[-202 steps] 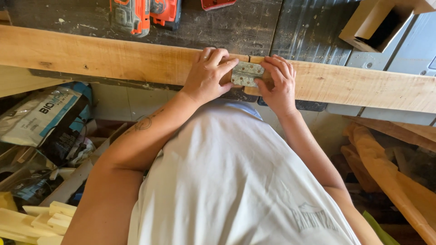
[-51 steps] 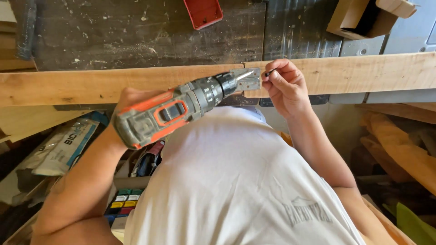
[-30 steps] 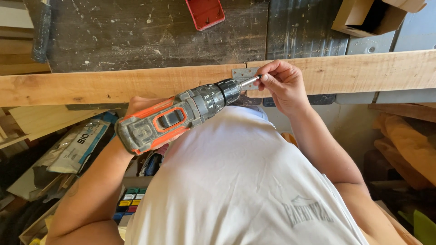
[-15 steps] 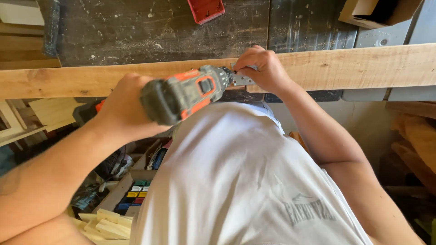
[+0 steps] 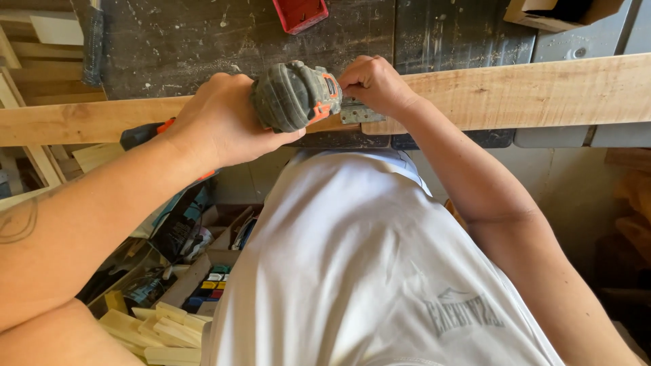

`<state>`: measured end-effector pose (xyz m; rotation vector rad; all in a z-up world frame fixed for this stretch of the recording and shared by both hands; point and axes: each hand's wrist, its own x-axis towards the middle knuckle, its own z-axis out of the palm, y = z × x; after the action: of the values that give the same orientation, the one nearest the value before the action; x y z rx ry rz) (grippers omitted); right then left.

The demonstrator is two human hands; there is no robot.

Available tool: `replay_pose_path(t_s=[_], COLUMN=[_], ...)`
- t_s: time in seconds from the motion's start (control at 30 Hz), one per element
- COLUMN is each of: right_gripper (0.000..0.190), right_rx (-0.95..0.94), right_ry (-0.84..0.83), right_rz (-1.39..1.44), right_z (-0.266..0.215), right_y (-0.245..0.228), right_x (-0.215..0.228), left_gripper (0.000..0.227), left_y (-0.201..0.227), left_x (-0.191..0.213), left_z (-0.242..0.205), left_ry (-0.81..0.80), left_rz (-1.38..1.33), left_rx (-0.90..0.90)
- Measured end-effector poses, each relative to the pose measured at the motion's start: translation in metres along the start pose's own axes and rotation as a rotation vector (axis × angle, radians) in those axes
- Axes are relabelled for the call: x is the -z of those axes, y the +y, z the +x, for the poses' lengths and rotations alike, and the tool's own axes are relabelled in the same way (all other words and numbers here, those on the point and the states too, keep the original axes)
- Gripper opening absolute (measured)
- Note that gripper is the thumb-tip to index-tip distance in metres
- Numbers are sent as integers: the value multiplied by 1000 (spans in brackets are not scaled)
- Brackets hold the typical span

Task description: Joining two wooden boards together by attaching a metal hinge using a power drill and screws.

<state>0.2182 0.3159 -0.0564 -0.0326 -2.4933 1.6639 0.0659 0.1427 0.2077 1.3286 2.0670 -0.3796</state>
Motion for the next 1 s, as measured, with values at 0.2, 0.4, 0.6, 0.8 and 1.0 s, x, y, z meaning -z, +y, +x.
replay_pose_path(t_s=[0.2, 0.4, 0.6, 0.8, 1.0], right_gripper=[24, 19, 20, 19, 51], right_rx=[16, 34, 42, 197, 134], right_ry=[8, 14, 15, 198, 71], right_rz=[-12, -20, -38, -450, -719], right_z=[-1, -1, -1, -22, -83], right_y=[5, 2, 5, -31, -41], right_x=[0, 0, -2, 8, -40], left_gripper=[58, 62, 66, 47, 48], left_y=[5, 6, 8, 10, 11], left_x=[5, 1, 2, 7, 9], left_z=[0, 0, -1, -2, 0], left_ry=[-47, -14, -8, -33, -19], left_rz=[-22, -55, -40, -89, -100], left_rx=[45, 50, 33, 117, 85])
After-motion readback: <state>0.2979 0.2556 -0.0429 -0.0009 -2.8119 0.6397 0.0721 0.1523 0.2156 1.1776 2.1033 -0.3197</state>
